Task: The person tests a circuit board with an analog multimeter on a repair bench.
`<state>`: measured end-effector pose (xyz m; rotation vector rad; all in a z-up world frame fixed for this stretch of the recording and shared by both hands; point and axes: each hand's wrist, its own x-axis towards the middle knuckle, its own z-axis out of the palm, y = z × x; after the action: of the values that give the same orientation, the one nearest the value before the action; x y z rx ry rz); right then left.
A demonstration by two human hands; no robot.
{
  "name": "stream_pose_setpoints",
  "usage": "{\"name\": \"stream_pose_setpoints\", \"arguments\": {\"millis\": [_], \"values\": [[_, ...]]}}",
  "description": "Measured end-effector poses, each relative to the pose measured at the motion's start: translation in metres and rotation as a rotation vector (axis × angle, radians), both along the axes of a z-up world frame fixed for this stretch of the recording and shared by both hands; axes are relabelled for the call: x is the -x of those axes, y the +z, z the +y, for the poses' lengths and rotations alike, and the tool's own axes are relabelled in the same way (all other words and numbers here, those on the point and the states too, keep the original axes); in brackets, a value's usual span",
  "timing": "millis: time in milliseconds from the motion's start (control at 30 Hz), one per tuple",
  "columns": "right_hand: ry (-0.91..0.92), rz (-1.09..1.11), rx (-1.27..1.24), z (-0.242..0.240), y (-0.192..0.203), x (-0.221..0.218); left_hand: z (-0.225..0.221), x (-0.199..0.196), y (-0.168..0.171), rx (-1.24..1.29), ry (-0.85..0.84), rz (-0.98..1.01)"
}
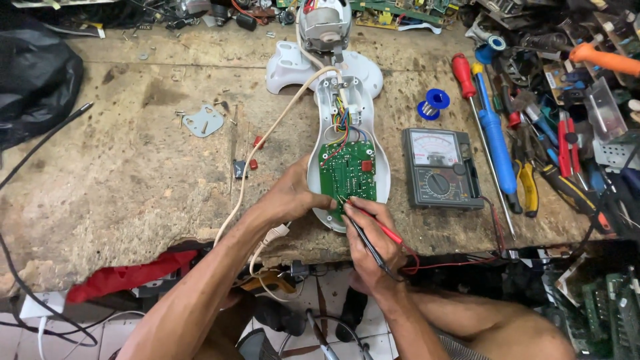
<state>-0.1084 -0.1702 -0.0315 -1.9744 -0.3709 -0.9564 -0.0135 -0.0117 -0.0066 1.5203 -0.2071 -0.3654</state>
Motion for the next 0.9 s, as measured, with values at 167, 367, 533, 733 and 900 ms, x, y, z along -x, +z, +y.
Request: {"name": "stream_pose_setpoints", "arguments": {"millis": [167, 367, 533, 733, 900], "values": [[-0.006, 0.005, 0.0, 0.0, -0.003, 0.0, -0.001, 0.003, 0.001, 0.017, 0.014, 0.009], [-0.006, 0.023, 0.018, -0.002, -0.007, 0.0, 0.001, 0.003, -0.003, 0.005, 0.016, 0.002], [0.009, 0.035, 0.03, -0.003, -0.003, 0.001, 0.003, 0.003, -0.006, 0.02, 0.025, 0.006], [0.017, 0.041, 0.013, -0.004, -0.002, 0.001, -0.002, 0.004, -0.008, 0.038, 0.012, 0.017], [0.003, 0.021, 0.011, -0.003, -0.008, -0.001, 0.002, -0.002, -0.014, 0.044, 0.011, 0.007]]}}
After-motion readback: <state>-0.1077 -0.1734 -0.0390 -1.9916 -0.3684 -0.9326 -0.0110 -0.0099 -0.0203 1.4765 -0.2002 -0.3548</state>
